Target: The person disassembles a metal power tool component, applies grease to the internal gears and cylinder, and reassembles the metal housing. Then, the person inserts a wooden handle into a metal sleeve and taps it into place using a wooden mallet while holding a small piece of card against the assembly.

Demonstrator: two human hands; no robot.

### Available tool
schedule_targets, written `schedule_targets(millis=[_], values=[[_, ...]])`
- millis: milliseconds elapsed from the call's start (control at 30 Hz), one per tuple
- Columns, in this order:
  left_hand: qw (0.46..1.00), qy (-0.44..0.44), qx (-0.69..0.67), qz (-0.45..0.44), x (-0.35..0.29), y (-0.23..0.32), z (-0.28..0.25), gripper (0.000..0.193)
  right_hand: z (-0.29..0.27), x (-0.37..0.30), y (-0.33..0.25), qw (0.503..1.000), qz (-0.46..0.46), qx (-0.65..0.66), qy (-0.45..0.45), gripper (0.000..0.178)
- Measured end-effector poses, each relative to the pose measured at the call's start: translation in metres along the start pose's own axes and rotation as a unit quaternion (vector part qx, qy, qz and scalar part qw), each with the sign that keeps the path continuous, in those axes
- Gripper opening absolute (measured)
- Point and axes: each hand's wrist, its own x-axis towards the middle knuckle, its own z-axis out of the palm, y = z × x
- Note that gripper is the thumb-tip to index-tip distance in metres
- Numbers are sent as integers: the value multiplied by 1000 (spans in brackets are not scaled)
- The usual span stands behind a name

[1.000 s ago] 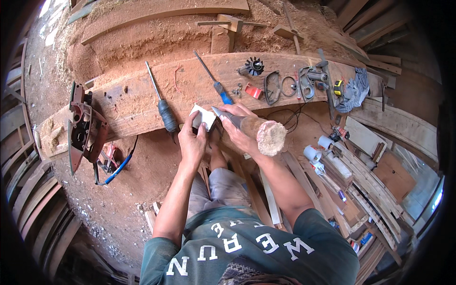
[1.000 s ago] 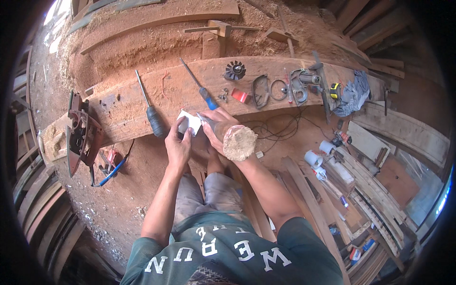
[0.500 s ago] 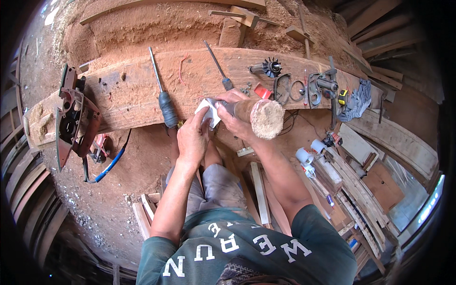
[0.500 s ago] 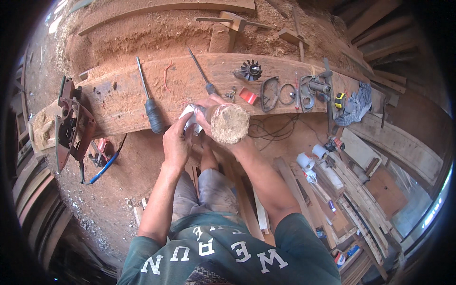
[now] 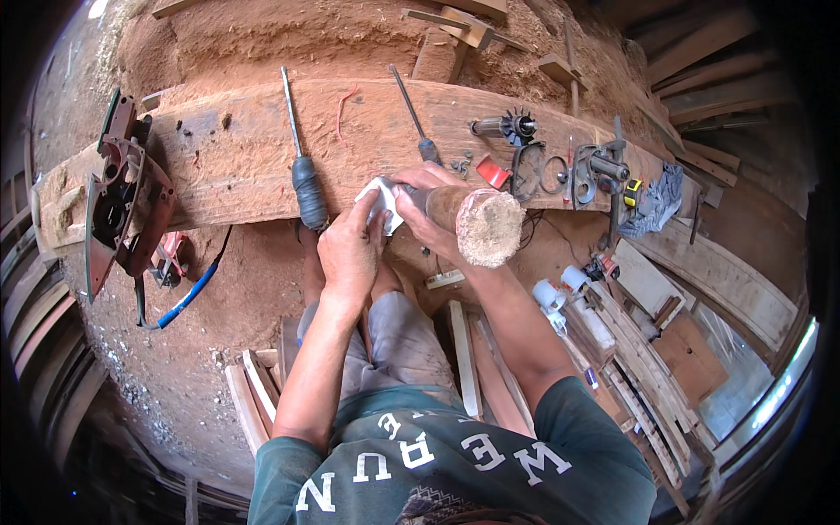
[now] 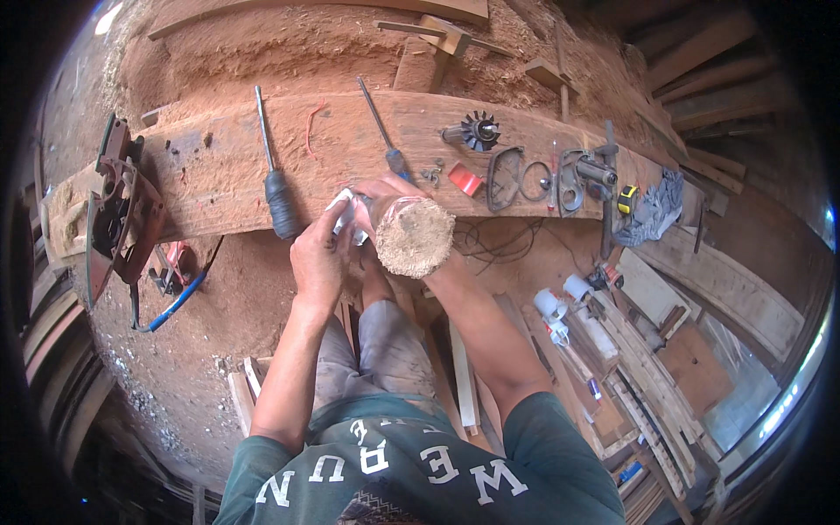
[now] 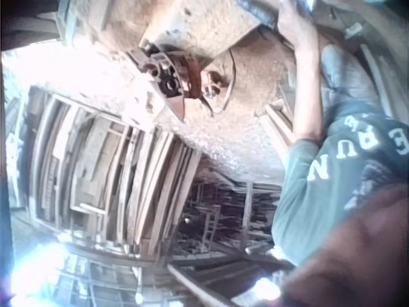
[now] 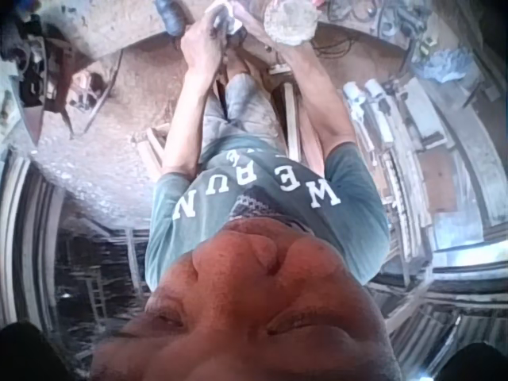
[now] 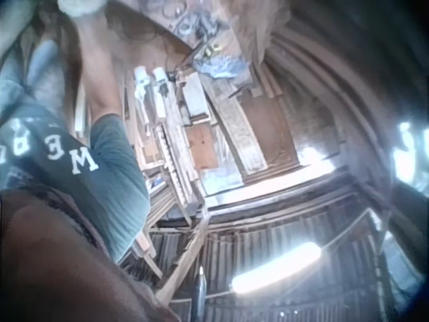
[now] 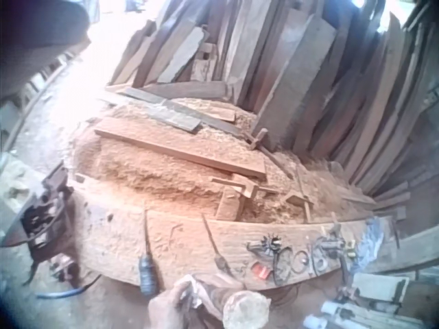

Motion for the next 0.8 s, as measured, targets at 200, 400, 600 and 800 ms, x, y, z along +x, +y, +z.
schedule_targets(millis=[200,400,600,800], values=[[999,4,-34,-26,-1,2,1,34,8,3,5,998,-27,50,17,13],[999,42,-31,-13,-3,-1,7,37,12,7,11,997,-29,66,1,13],[997,23,-38,-57,-3,4,2,37,15,20,17,996,-79,27,-17,11],[996,30,-51,-63,-4,2,3,34,15,23,16,997,-42,49,-35,9]])
